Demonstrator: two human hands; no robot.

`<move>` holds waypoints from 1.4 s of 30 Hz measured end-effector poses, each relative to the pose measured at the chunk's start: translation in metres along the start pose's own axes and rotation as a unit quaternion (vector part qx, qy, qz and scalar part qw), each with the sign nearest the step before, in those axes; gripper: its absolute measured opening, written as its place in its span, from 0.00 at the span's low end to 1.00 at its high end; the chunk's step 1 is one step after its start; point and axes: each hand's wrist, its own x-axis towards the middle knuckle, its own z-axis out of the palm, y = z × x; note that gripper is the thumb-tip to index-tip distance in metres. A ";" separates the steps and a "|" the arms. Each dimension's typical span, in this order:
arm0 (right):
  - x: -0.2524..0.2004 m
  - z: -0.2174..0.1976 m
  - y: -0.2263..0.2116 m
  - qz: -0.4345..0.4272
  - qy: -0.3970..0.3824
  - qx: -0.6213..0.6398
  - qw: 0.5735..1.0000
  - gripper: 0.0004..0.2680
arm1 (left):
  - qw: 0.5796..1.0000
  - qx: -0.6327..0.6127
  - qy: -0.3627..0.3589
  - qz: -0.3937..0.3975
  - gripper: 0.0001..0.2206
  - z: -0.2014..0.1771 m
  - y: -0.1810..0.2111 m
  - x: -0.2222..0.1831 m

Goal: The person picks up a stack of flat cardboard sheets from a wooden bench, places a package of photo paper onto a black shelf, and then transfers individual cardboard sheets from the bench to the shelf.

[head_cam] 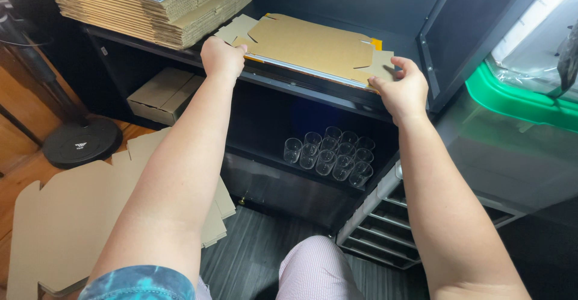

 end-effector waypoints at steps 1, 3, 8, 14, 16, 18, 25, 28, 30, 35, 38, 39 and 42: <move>0.000 -0.001 0.000 0.000 0.000 0.000 1.000 0.24 | 1.000 0.000 0.000 0.000 0.11 0.002 0.000 0.000; -0.001 -0.001 0.000 -0.008 0.016 -0.013 1.000 0.24 | 0.997 -0.067 0.001 -0.024 0.26 0.005 0.001 0.001; 0.002 -0.001 -0.006 0.034 0.014 -0.079 0.996 0.23 | 0.993 -0.074 0.009 -0.090 0.39 0.011 0.003 0.004; -0.002 -0.003 -0.018 0.106 -0.010 -0.097 0.990 0.20 | 0.991 -0.056 0.009 -0.120 0.38 0.013 0.005 0.004; -0.002 -0.003 -0.017 0.102 -0.008 -0.098 0.990 0.20 | 0.990 -0.069 0.003 -0.121 0.34 0.014 0.004 0.003; -0.004 -0.004 -0.017 0.108 -0.013 -0.087 0.990 0.18 | 0.989 -0.082 0.000 -0.123 0.34 0.013 0.003 0.004; -0.017 -0.022 -0.004 -0.019 0.023 -0.188 0.982 0.20 | 0.989 -0.096 0.044 -0.100 0.32 -0.009 -0.003 -0.017; -0.046 -0.021 -0.005 -0.117 0.050 -0.142 0.982 0.16 | 0.980 -0.178 0.018 -0.090 0.32 -0.037 -0.017 -0.056; -0.063 -0.014 0.006 -0.243 0.063 -0.024 0.968 0.14 | 0.986 -0.164 -0.037 -0.007 0.33 -0.057 -0.043 -0.085; -0.127 0.029 -0.001 -0.181 -0.004 0.064 0.981 0.10 | 0.988 -0.143 -0.038 -0.043 0.28 -0.124 -0.131 -0.149; -0.153 0.070 0.023 -0.136 -0.056 0.101 0.984 0.10 | 0.995 -0.066 0.029 -0.068 0.21 -0.161 -0.216 -0.176; -0.162 0.085 0.032 -0.113 -0.077 0.118 0.984 0.09 | 0.996 -0.016 0.069 -0.053 0.17 -0.171 -0.251 -0.185; -0.191 0.130 0.053 -0.076 -0.154 0.127 0.977 0.08 | 0.980 0.104 0.139 -0.093 0.14 -0.206 -0.311 -0.217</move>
